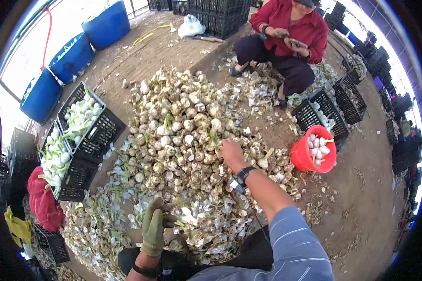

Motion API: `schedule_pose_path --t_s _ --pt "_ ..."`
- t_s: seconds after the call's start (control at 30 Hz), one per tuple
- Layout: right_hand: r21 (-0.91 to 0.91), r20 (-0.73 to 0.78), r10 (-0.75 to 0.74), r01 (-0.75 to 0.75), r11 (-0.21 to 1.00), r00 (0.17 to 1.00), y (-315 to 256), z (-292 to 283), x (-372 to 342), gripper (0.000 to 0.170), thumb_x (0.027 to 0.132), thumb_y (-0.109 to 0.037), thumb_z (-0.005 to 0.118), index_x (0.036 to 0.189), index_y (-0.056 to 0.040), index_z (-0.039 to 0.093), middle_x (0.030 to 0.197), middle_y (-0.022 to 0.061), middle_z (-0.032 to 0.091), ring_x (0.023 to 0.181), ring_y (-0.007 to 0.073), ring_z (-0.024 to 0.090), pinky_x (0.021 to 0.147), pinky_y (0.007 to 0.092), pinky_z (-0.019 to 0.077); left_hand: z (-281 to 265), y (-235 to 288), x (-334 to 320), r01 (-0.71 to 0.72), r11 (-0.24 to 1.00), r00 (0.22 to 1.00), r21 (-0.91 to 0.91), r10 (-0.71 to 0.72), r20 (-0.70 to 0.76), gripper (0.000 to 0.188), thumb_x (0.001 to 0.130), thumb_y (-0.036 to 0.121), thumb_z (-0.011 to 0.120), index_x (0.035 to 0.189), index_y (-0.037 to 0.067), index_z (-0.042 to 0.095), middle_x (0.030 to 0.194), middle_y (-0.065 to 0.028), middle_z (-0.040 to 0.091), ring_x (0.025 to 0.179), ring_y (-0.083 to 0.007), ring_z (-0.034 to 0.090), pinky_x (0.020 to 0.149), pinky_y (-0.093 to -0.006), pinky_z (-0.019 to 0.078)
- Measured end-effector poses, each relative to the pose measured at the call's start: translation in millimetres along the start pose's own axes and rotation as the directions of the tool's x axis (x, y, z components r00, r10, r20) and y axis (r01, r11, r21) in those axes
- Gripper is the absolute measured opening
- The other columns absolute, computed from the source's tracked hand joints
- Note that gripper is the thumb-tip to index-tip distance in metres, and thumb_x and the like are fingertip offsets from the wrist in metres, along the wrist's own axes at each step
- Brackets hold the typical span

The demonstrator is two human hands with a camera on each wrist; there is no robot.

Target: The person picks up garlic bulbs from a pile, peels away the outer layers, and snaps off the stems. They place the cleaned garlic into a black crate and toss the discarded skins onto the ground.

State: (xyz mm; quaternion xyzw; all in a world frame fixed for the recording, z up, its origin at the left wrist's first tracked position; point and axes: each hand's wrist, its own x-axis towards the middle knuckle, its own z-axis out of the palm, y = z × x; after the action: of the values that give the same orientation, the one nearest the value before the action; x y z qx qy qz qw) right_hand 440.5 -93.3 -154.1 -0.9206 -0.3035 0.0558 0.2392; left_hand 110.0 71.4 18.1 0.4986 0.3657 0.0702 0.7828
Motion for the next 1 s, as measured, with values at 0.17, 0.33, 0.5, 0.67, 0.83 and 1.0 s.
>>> schedule_pose_path --t_s 0.17,0.33,0.5,0.67,0.83,1.0 --pt "0.379 0.218 0.024 -0.107 0.919 0.976 -60 -82 -50 0.028 0.101 -0.028 0.056 0.113 -0.0034 0.063 0.092 0.0107 0.067 0.072 0.0206 0.06 0.07 0.0372 0.0503 -6 -5 -12 -0.098 0.991 0.995 0.096 0.095 0.031 0.055 0.101 0.028 0.052 0.146 0.0 0.039 0.12 -0.0124 0.062 0.088 -0.0167 0.066 0.072 -0.0294 0.0539" --pt "0.746 0.416 -0.151 -0.242 0.62 0.897 -153 -129 -158 0.039 0.102 -0.033 0.058 0.127 -0.0026 0.06 0.105 0.0037 0.066 0.089 0.0112 0.059 0.08 0.0297 0.0506 14 -6 -39 -0.087 0.988 0.923 0.13 0.031 0.382 0.07 0.097 0.026 0.056 0.153 -0.001 0.024 0.12 -0.016 0.063 0.098 -0.0221 0.067 0.08 -0.0306 0.0552" --pt "0.872 0.356 -0.123 -0.281 0.401 0.926 -186 -122 -242 0.043 0.098 -0.025 0.066 0.129 0.0028 0.055 0.113 0.0079 0.065 0.097 0.013 0.061 0.088 0.0299 0.0514 10 -25 -82 -0.211 0.977 0.878 0.034 0.174 0.446 0.069 0.09 0.012 0.071 0.147 -0.004 0.036 0.124 -0.0102 0.059 0.103 -0.014 0.061 0.087 -0.0286 0.0529" --pt "0.901 0.246 0.055 -0.249 0.354 0.968 -221 -97 -295 0.033 0.093 -0.013 0.062 0.118 0.0066 0.055 0.104 0.0084 0.066 0.091 0.0131 0.061 0.08 0.0304 0.0526 -5 -64 -124 -0.777 0.451 0.607 0.44 0.723 0.329 0.075 0.069 0.013 0.086 0.134 0.0 0.052 0.125 -0.0192 0.058 0.116 -0.0318 0.058 0.099 -0.0382 0.0473" --pt "0.908 0.314 0.082 -0.324 0.265 0.946 -243 -80 -322 0.024 0.088 -0.005 0.057 0.109 0.0059 0.056 0.098 0.0054 0.064 0.084 0.0113 0.058 0.073 0.0315 0.0509 -27 -84 -157 -0.751 0.422 0.599 0.508 0.759 0.255 0.077 0.063 0.011 0.089 0.131 0.004 0.054 0.126 -0.0185 0.057 0.115 -0.035 0.059 0.097 -0.0403 0.0492" --pt "0.89 0.296 -0.098 -0.237 0.389 0.95 -250 -77 -332 0.03 0.089 -0.005 0.056 0.118 0.0023 0.054 0.103 0.0054 0.063 0.09 0.0114 0.06 0.08 0.0292 0.0516 -42 -93 -172 -0.75 0.356 0.554 0.557 0.798 0.236 0.074 0.064 0.007 0.088 0.13 0.003 0.053 0.123 -0.016 0.058 0.113 -0.0298 0.06 0.095 -0.0385 0.0498"
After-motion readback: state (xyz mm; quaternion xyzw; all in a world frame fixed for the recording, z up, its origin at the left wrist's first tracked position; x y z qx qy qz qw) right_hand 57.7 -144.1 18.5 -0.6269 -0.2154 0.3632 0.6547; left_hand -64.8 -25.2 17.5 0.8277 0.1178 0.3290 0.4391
